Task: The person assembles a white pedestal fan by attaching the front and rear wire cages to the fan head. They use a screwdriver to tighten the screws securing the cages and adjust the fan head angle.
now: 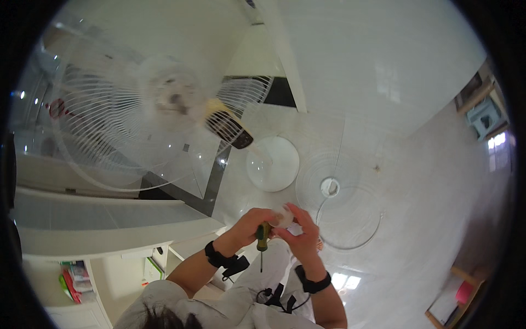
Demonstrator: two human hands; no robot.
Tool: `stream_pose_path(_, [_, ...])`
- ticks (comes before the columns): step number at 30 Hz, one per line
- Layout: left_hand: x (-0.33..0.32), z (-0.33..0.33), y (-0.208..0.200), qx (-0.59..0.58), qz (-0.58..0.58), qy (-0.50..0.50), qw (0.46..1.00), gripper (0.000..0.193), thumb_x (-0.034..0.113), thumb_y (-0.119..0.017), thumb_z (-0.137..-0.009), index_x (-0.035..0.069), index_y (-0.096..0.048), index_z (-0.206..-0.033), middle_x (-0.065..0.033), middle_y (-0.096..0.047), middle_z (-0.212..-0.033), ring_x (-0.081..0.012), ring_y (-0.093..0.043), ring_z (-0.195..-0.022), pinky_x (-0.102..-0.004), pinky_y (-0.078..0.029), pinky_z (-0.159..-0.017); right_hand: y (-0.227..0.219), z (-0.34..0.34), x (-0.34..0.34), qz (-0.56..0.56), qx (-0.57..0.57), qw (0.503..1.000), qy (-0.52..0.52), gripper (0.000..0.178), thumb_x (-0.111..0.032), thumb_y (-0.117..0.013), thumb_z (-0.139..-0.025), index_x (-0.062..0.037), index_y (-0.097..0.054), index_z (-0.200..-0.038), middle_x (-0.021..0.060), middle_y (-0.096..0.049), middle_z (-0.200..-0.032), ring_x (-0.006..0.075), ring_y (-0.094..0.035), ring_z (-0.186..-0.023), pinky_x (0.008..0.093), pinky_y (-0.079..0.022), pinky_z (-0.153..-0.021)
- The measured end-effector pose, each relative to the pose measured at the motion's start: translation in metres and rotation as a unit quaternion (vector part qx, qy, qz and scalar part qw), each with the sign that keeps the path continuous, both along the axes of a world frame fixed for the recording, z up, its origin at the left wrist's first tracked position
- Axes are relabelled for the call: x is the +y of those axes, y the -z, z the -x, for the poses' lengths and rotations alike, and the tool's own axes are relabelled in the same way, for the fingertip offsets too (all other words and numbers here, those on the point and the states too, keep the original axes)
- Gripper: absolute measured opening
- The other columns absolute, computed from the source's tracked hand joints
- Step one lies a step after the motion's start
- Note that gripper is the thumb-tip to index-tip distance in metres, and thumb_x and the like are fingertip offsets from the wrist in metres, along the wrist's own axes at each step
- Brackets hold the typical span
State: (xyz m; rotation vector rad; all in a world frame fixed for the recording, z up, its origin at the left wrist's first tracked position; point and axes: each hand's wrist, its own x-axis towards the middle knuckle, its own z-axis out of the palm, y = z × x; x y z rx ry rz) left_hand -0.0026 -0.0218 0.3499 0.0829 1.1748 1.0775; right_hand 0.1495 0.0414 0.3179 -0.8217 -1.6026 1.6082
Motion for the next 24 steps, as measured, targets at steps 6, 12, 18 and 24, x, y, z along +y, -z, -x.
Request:
stream_pose_path(6, [-0.056,0.049,-0.053,0.131,-0.115,0.004,0.985,0.032,0.031,-0.048,-0.093,0.004,-0.056,-0.109,-0.0056,-0.057,-0.068,-0.0119,-0.051,-0.056,-0.0229,-0.042,-0.053,-0.085,0.057,-0.011,0.02,0.099,0.994,0.035,0.059,-0.007,-0.07,-0.076,-0.0016,-0.042,-0.128,0.0117,-0.053,-0.118,0.0152,-0.055,-0.102,0.0265,-0.049,-0.074])
stream_pose_path(12, [-0.127,0.17,-0.036,0.165,0.081,-0.191,0.964,0.018,0.022,-0.06,-0.083,0.007,-0.061,-0.09,-0.0061,-0.054,-0.064,-0.0149,-0.051,-0.05,-0.0272,-0.043,-0.046,-0.125,0.125,0.025,-0.029,0.09,0.995,0.012,0.059,-0.006,-0.069,-0.077,-0.004,-0.039,-0.128,0.0092,-0.049,-0.116,0.0145,-0.056,-0.089,0.026,-0.049,-0.067])
stream_pose_path(18, [-0.112,0.293,-0.078,0.242,-0.099,-0.365,0.894,0.024,0.023,-0.056,-0.086,0.003,-0.059,-0.097,-0.0059,-0.056,-0.072,-0.0171,-0.054,-0.055,-0.029,-0.044,-0.048,-0.135,0.189,0.034,-0.011,0.106,0.992,0.068,0.045,-0.002,-0.069,-0.077,-0.0058,-0.047,-0.117,0.004,-0.055,-0.103,0.0118,-0.054,-0.084,0.0229,-0.048,-0.067])
stream_pose_path(24, [-0.028,0.362,-0.162,0.432,-0.182,-0.136,0.873,0.036,0.029,-0.058,-0.087,0.002,-0.056,-0.111,-0.0055,-0.056,-0.081,-0.009,-0.052,-0.051,-0.0221,-0.04,-0.046,-0.141,0.218,0.027,0.01,0.138,0.985,0.102,0.043,-0.003,-0.067,-0.08,-0.0045,-0.048,-0.119,0.0044,-0.057,-0.105,0.0123,-0.054,-0.088,0.0242,-0.048,-0.074])
